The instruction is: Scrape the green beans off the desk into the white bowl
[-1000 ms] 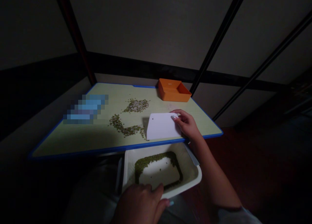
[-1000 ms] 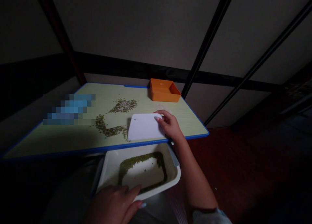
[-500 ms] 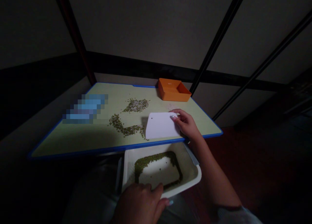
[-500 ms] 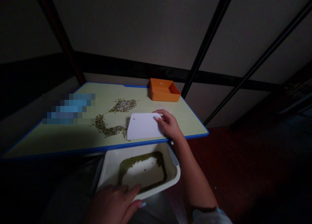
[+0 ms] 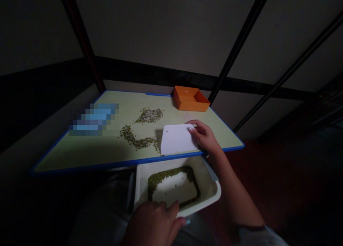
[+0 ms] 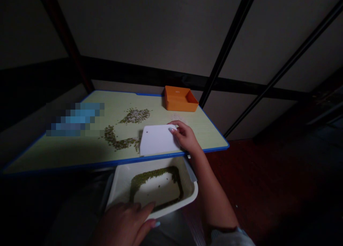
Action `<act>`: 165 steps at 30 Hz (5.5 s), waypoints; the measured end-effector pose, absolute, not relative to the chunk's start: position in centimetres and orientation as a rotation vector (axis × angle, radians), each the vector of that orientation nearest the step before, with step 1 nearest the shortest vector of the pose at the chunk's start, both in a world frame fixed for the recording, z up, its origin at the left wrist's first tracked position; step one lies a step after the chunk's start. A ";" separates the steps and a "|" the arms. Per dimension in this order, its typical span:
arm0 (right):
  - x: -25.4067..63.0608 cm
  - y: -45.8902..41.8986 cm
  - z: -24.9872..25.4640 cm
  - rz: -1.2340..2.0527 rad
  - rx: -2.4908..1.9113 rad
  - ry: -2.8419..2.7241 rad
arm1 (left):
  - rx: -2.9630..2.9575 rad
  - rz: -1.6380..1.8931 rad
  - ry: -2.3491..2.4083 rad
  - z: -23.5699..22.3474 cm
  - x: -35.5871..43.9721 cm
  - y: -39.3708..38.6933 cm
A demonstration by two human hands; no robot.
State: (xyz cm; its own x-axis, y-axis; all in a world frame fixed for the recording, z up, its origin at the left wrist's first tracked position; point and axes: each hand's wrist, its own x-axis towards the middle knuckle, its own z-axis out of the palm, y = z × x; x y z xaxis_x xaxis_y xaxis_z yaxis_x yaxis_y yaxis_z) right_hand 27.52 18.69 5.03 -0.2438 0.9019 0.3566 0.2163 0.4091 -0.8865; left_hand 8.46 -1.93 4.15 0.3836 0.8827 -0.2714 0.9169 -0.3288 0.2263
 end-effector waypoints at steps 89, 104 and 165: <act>27.1 18.3 5.2 0.929 -1.048 -1.577 | 2.299 -0.121 1.565 4.0 8.4 -1.9; 27.0 18.2 5.5 0.936 -1.075 -1.569 | 2.304 -0.126 1.577 4.2 8.5 -1.6; 26.6 18.5 5.3 1.022 -0.918 -1.676 | 2.288 -0.147 1.547 4.2 8.6 -1.7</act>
